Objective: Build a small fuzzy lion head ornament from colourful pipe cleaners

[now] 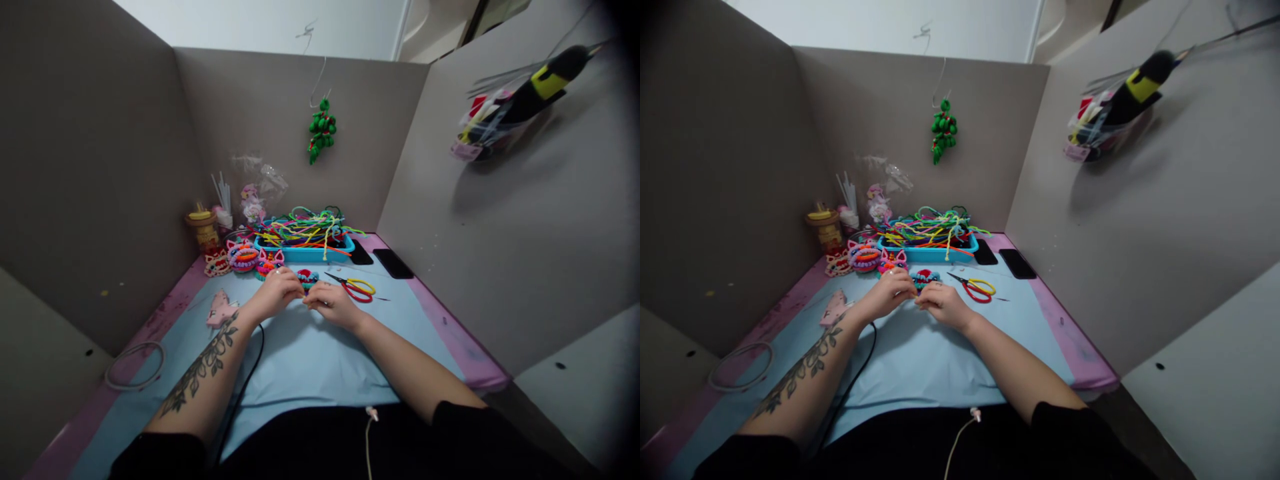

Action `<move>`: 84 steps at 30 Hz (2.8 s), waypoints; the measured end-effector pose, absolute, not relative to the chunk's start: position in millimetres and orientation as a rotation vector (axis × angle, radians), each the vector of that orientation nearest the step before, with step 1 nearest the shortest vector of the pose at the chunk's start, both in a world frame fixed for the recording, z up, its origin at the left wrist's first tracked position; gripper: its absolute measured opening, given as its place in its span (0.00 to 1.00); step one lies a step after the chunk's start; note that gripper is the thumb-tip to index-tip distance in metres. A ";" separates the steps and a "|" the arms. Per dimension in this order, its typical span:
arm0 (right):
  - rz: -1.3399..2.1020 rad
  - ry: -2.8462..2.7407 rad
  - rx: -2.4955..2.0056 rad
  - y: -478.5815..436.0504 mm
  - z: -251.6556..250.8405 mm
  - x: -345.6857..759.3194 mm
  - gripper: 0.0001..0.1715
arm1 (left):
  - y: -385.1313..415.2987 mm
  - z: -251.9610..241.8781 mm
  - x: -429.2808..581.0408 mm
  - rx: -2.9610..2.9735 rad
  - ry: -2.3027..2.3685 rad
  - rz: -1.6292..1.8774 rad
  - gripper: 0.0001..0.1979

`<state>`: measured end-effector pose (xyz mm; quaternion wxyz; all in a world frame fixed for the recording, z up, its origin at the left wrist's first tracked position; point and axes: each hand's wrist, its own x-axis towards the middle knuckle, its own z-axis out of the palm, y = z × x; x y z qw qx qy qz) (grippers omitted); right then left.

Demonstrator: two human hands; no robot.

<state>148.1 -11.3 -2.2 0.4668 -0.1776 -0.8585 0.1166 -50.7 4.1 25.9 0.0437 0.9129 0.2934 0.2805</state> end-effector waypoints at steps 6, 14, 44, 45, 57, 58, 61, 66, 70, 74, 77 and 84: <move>0.352 -2.124 -0.440 -9.2 -1.9 150.3 0.06 | 4.6 25.9 -51.2 2.784 0.899 0.876 0.09; 0.299 -1.956 -0.676 -10.5 6.7 154.2 0.21 | -1.2 30.9 -50.3 2.559 1.117 1.161 0.12; 0.341 -1.942 -0.641 -13.7 9.5 152.1 0.05 | -8.7 29.5 -40.0 2.669 1.113 1.071 0.10; 0.349 -1.941 -0.653 -13.5 9.7 151.9 0.05 | -8.7 29.7 -40.0 2.666 1.122 1.076 0.10; 0.230 -1.786 -0.848 -10.4 6.9 149.2 0.07 | -13.9 21.0 -29.2 2.579 1.438 1.350 0.11; 0.221 -1.789 -0.841 -11.0 7.0 148.7 0.07 | -14.6 20.3 -27.6 2.581 1.431 1.342 0.11; 0.207 -1.807 -0.823 -11.3 6.5 147.6 0.06 | -17.2 18.9 -23.8 2.586 1.400 1.304 0.11; 0.199 -1.867 -0.834 -7.3 3.1 149.0 0.04 | -17.2 15.3 -22.2 2.587 1.347 1.274 0.10; 0.091 -2.004 -0.827 -4.9 1.8 152.0 0.06 | -13.9 12.3 -22.9 2.563 1.352 1.254 0.11; -0.060 -2.145 -0.838 -4.8 1.2 153.1 0.08 | -12.2 10.9 -22.3 2.548 1.356 1.219 0.10; -0.048 -2.123 -0.835 -6.1 1.8 151.8 0.09 | -10.7 10.5 -22.2 2.478 1.363 1.238 0.10; 0.474 -1.715 -0.900 -11.0 10.7 148.2 0.11 | -6.8 9.9 -25.4 2.242 1.277 1.481 0.09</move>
